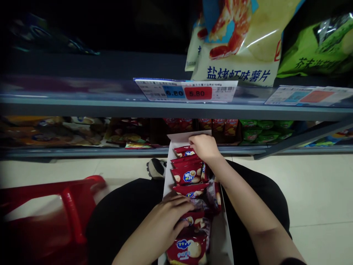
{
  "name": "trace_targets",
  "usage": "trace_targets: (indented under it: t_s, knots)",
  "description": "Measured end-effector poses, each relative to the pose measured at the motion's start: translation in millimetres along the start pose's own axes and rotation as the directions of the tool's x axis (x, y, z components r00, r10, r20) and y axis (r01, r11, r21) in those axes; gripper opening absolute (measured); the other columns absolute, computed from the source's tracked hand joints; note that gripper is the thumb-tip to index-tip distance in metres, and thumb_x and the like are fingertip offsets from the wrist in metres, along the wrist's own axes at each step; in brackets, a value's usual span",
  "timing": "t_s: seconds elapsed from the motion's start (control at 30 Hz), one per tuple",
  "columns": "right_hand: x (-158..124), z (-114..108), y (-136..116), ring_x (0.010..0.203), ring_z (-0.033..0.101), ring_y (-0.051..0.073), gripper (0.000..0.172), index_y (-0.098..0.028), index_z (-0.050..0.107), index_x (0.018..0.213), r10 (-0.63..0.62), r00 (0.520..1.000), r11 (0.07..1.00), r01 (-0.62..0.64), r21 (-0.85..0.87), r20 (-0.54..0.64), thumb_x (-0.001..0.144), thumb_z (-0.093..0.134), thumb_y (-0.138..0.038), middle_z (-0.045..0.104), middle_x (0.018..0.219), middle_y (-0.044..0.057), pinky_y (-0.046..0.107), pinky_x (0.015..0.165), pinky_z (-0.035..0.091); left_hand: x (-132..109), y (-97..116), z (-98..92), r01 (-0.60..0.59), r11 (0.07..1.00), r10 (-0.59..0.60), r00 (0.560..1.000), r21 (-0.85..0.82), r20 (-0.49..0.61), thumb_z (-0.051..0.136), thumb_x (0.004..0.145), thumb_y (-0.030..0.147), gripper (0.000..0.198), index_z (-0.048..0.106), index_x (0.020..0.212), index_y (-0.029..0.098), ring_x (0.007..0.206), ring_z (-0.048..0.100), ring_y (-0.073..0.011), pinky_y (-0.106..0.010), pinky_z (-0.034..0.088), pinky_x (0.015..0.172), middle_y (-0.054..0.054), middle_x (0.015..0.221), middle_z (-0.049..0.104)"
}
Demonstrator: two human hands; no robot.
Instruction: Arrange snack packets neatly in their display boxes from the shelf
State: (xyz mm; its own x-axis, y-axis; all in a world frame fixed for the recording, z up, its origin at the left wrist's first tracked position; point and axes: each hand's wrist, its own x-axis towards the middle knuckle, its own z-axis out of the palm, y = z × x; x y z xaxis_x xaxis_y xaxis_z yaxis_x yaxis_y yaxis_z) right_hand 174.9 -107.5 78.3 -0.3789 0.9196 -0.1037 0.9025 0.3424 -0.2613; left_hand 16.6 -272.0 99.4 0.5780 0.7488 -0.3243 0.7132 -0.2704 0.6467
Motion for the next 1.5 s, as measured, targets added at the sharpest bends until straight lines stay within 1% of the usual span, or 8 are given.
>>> trace_targets:
  t_s: [0.13,0.33,0.57,0.87,1.0,1.2,1.33,1.5]
  knots:
    - [1,7,8,0.091,0.066,0.018,0.013,-0.024,0.071,0.094,0.038,0.997,0.991,-0.029,0.128,-0.069,0.088,0.061,-0.03,0.075,0.091,0.001,0.024,0.073,0.043,-1,-1,-0.4,0.005,1.0,-0.005,1.0,-0.01,0.007,0.056,0.081,0.005,0.031,0.069,0.103,0.024,0.11,0.061,-0.0264,-0.046,0.05,0.096,-0.004,0.113,0.069]
    - [1,7,-3,0.089,0.067,0.023,0.019,-0.022,0.069,0.098,0.093,0.993,0.99,-0.1,-0.095,-0.076,0.091,0.055,-0.033,0.074,0.092,0.008,0.028,0.067,0.041,-3,0,-0.8,-0.003,1.0,0.003,1.0,-0.017,-0.003,0.055,0.082,0.005,0.029,0.067,0.102,0.023,0.109,0.061,-0.0254,-0.046,0.048,0.099,-0.003,0.111,0.069]
    - [-9,1,-13,0.091,0.065,0.02,0.024,-0.021,0.068,0.098,-0.267,0.963,0.956,0.26,-0.137,-0.042,0.097,0.047,-0.031,0.071,0.098,0.005,0.028,0.065,0.037,-2,-2,1.2,-0.005,1.0,0.005,1.0,-0.028,-0.009,0.056,0.081,0.004,0.028,0.066,0.099,0.023,0.106,0.061,-0.0257,-0.046,0.051,0.093,-0.002,0.109,0.069]
    - [0,16,-16,0.102,0.059,0.021,0.018,-0.017,0.065,0.106,-0.354,0.935,0.935,0.354,-0.013,0.023,0.089,0.064,-0.025,0.067,0.108,0.007,0.03,0.078,0.041,0,-1,0.7,-0.022,1.0,0.021,0.999,-0.017,-0.024,0.057,0.081,0.005,0.026,0.067,0.098,0.022,0.106,0.061,-0.0261,-0.047,0.049,0.096,-0.003,0.108,0.069]
    - [1,21,-19,0.102,0.059,0.02,0.024,-0.019,0.06,0.113,-0.324,0.946,0.945,0.324,0.037,-0.012,0.09,0.06,-0.015,0.066,0.11,0.006,0.029,0.078,0.041,0,1,1.3,-0.017,1.0,0.016,1.0,-0.015,-0.026,0.057,0.081,0.005,0.027,0.067,0.099,0.022,0.107,0.061,-0.0263,-0.047,0.049,0.096,-0.003,0.109,0.069]
    - [2,21,-21,0.091,0.062,0.02,0.022,-0.022,0.062,0.102,-0.243,0.969,0.97,0.243,0.003,-0.034,0.091,0.048,-0.009,0.069,0.101,0.004,0.027,0.064,0.037,-1,1,0.3,-0.019,1.0,0.019,1.0,-0.016,-0.017,0.053,0.083,0.005,0.027,0.067,0.099,0.022,0.106,0.061,-0.0249,-0.046,0.048,0.096,-0.003,0.106,0.069]
    - [-4,13,-17,0.09,0.063,0.019,0.021,-0.024,0.064,0.105,-0.185,0.979,0.98,0.19,0.061,-0.081,0.091,0.05,-0.015,0.07,0.104,0.003,0.028,0.065,0.036,-1,0,0.3,-0.022,0.999,0.022,1.0,-0.027,-0.011,0.054,0.082,0.005,0.026,0.066,0.097,0.022,0.104,0.061,-0.025,-0.046,0.049,0.094,-0.003,0.106,0.069]
    - [-9,3,-5,0.092,0.064,0.018,0.016,-0.024,0.071,0.096,-0.288,0.957,0.947,0.289,0.14,-0.033,0.093,0.056,-0.028,0.072,0.097,0.001,0.027,0.071,0.037,-3,-2,3.3,-0.014,1.0,0.014,1.0,-0.028,0.004,0.056,0.081,0.006,0.025,0.067,0.096,0.022,0.106,0.061,-0.0261,-0.047,0.05,0.094,-0.003,0.105,0.069]
